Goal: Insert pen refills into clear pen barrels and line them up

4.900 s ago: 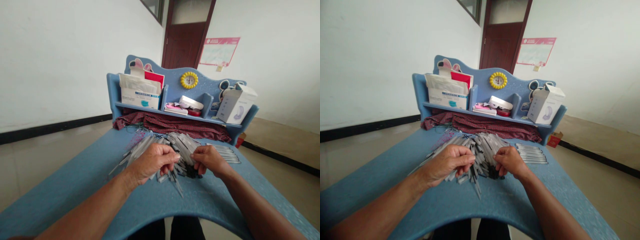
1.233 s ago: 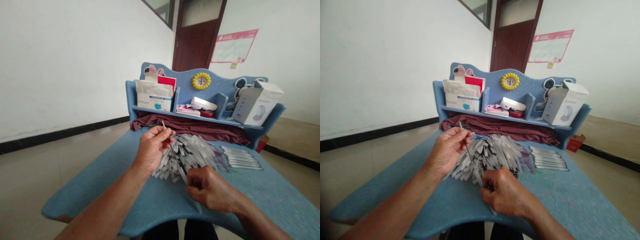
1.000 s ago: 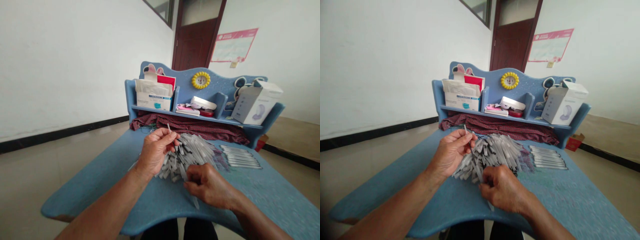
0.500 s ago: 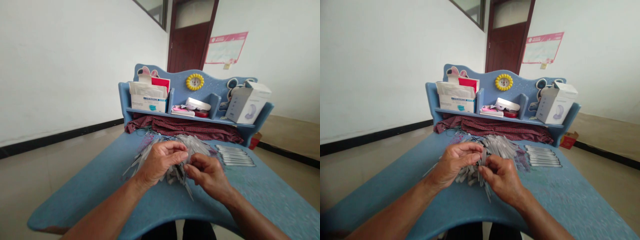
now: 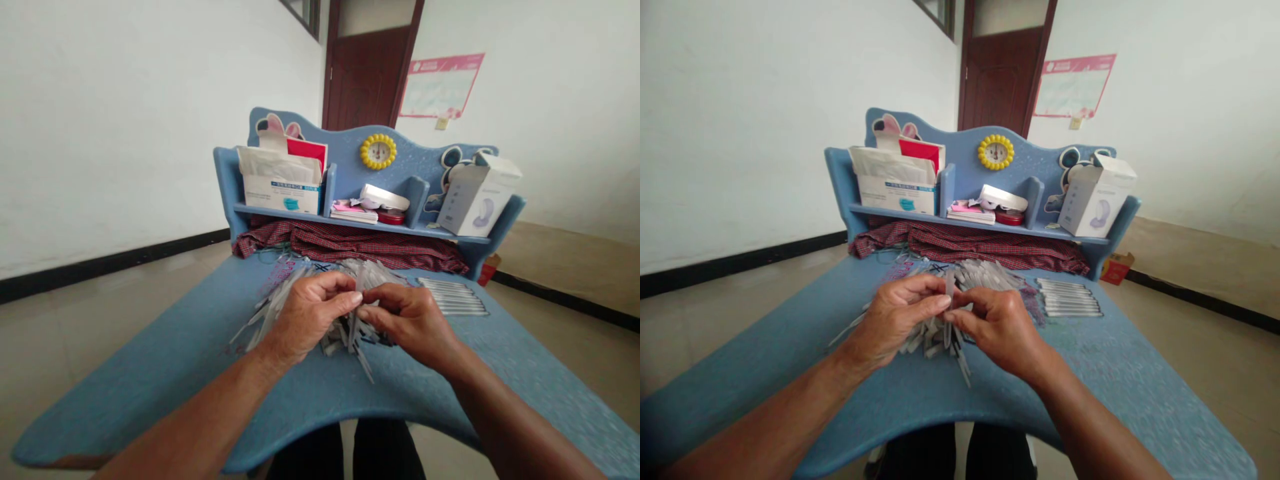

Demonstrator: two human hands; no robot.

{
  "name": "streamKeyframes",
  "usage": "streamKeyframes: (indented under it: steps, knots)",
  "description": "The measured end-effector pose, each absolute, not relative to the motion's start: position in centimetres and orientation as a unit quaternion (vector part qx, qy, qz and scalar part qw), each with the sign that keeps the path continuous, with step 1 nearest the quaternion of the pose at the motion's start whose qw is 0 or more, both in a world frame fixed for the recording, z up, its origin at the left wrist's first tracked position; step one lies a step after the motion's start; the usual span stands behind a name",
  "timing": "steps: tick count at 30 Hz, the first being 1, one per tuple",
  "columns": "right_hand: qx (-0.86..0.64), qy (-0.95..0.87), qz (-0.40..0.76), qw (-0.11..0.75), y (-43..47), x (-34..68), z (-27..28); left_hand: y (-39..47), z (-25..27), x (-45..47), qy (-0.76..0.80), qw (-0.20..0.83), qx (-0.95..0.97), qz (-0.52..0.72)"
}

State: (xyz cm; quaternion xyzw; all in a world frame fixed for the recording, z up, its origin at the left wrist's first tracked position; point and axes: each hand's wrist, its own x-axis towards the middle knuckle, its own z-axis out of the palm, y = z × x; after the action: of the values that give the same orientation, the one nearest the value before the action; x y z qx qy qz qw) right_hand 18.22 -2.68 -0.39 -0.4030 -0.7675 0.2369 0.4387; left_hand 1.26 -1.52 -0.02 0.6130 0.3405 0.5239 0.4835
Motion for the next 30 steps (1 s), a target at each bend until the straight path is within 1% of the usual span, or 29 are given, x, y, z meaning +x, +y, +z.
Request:
streamKeyframes:
  steps: [2,4,9,12,17,25,27,30]
  knots:
    - [-0.426,-0.772,0.237,0.408,-2.6,19.5,0.2,-1.5,0.2,1.2,0.333,0.491,0.602,0.534]
    - [-0.465,-0.781,0.219,0.355,-2.6,21.0,0.4,-1.4,0.3,1.0,0.322,0.502,0.595,0.539]
    - [-0.542,-0.810,0.147,0.168,-2.7,24.2,-1.5,-1.4,0.3,1.1,0.316,0.520,0.587,0.534]
    - [-0.575,-0.801,0.119,0.117,-2.7,25.1,-3.1,-1.6,0.2,1.2,0.315,0.521,0.596,0.523]
    - [-0.618,-0.769,0.118,0.112,-2.4,25.1,-4.3,-1.8,0.3,1.4,0.319,0.516,0.625,0.492]
    - [-0.612,-0.773,0.129,0.102,-2.1,25.1,-4.5,-1.5,-0.1,1.3,0.333,0.517,0.661,0.430]
    - [-0.603,-0.773,0.156,0.122,-2.2,25.3,-4.4,-1.4,-0.2,1.3,0.334,0.519,0.666,0.419]
    - [-0.588,-0.742,0.260,0.189,-2.8,25.5,-3.6,-1.5,-0.2,1.2,0.332,0.524,0.681,0.388]
